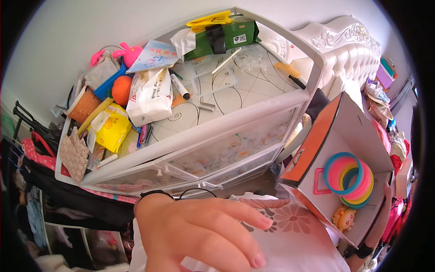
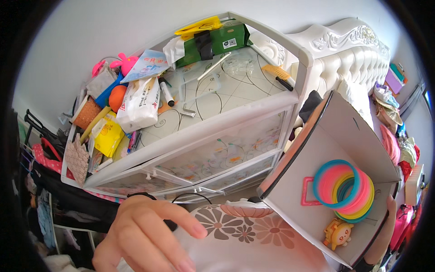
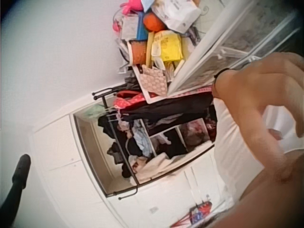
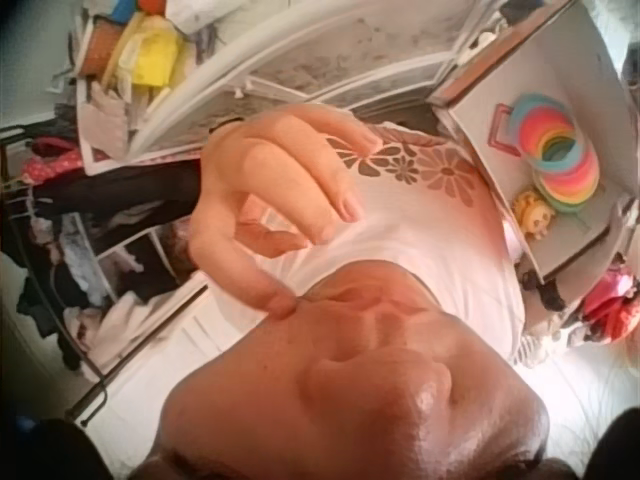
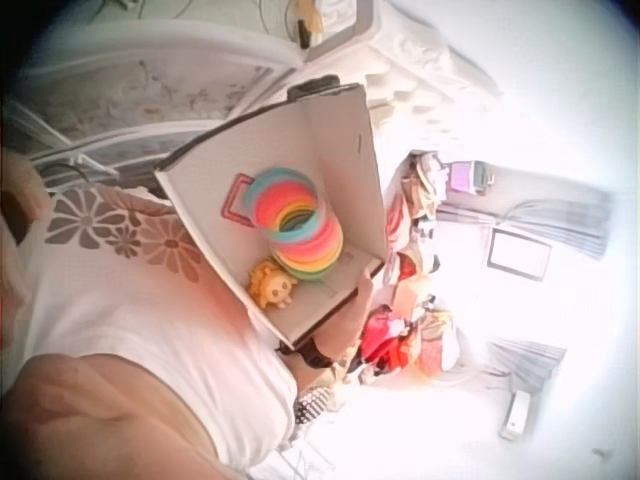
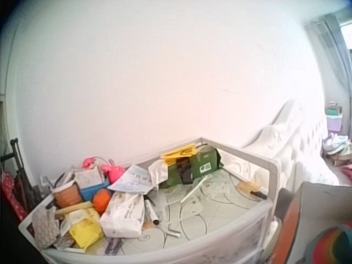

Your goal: The recorder tidies up a cluttered chest of drawers by sorting toys and stationery into a box.

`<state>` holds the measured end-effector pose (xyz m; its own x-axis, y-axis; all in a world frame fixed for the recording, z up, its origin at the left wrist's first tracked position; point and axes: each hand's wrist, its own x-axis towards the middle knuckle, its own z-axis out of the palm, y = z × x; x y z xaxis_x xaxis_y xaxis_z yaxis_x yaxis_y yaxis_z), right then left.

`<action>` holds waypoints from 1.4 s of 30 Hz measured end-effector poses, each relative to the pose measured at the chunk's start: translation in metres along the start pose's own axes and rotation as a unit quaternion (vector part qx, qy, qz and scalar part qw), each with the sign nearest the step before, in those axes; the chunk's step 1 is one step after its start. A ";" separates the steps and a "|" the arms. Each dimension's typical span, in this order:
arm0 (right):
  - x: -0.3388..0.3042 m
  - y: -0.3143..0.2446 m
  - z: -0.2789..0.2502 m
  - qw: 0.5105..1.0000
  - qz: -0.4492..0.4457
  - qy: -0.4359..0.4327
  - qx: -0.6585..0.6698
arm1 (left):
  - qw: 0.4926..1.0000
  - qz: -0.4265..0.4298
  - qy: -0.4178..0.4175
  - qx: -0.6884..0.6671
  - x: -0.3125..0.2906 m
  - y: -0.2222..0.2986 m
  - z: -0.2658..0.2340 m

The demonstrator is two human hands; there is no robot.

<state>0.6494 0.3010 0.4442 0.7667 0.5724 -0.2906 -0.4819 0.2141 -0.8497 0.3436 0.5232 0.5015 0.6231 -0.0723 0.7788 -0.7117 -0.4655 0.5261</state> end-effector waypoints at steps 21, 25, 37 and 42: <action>0.055 0.013 -0.005 0.995 0.025 -0.086 0.035 | 0.598 -0.529 -0.170 0.578 0.040 -0.151 -0.170; 0.117 0.007 -0.080 0.978 0.004 -0.173 -0.117 | 0.525 -0.514 -0.232 0.638 0.050 -0.177 -0.160; 0.115 -0.003 -0.063 0.959 -0.010 -0.213 -0.187 | 0.839 -0.369 -0.109 0.386 0.100 -0.054 -0.010; 0.120 -0.006 -0.060 0.957 -0.008 -0.210 -0.201 | 0.716 -0.466 -0.364 0.370 0.092 -0.066 0.037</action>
<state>0.7701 0.3208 0.3877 0.4939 0.8573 -0.1455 -0.2052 -0.0476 -0.9776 0.4599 0.5152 0.5255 0.9116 0.2584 -0.3197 0.3223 -0.9320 0.1659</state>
